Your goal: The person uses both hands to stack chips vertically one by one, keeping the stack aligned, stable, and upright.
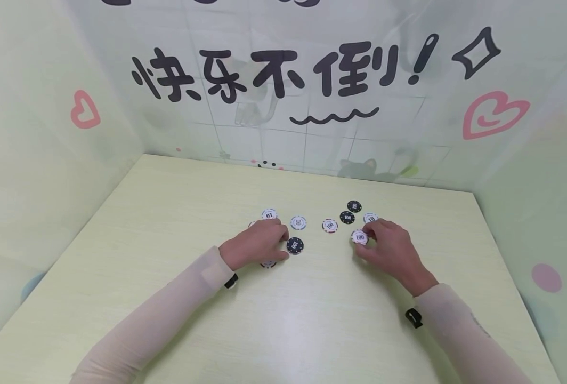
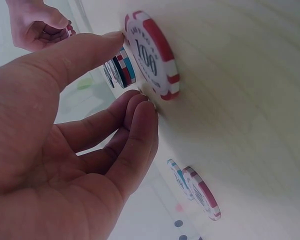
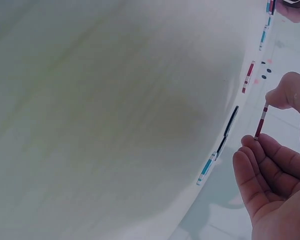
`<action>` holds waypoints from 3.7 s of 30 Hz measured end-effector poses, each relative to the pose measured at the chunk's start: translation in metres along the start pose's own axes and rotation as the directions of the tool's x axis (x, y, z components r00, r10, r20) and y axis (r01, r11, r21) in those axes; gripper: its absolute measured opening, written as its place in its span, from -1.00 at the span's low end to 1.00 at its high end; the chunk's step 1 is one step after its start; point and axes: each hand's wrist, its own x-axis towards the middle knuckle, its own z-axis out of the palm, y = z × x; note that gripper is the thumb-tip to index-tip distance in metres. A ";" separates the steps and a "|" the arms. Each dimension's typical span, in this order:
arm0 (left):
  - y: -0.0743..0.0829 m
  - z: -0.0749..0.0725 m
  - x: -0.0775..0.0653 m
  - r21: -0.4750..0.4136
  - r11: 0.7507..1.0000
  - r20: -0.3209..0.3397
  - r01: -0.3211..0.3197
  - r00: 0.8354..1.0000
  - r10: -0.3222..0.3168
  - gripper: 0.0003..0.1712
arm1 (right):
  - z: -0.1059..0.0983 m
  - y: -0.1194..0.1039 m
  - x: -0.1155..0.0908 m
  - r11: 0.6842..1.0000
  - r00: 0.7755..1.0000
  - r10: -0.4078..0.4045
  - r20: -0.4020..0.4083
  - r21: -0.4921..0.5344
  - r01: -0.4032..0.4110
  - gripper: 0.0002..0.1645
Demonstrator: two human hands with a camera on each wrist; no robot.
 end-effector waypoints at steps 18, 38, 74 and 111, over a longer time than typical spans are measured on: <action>0.000 -0.001 -0.001 0.009 1.000 -0.006 -0.008 1.000 0.009 -0.61 | 0.009 -0.016 0.006 0.997 0.997 -0.073 -0.039 0.006 0.073 -0.69; 0.001 0.000 0.000 0.001 1.000 0.006 0.006 1.000 -0.006 -0.62 | 0.021 -0.036 0.013 0.990 0.990 -0.140 -0.034 0.019 0.141 -0.67; 0.001 0.001 0.003 0.035 0.999 0.015 0.018 1.000 -0.019 -0.60 | 0.040 -0.075 0.030 0.970 0.972 -0.235 -0.014 0.065 0.236 -0.65; 0.002 -0.001 0.003 0.037 0.999 0.018 0.010 1.000 -0.011 -0.69 | 0.053 -0.096 0.041 0.951 0.947 -0.309 0.086 0.025 0.308 -0.66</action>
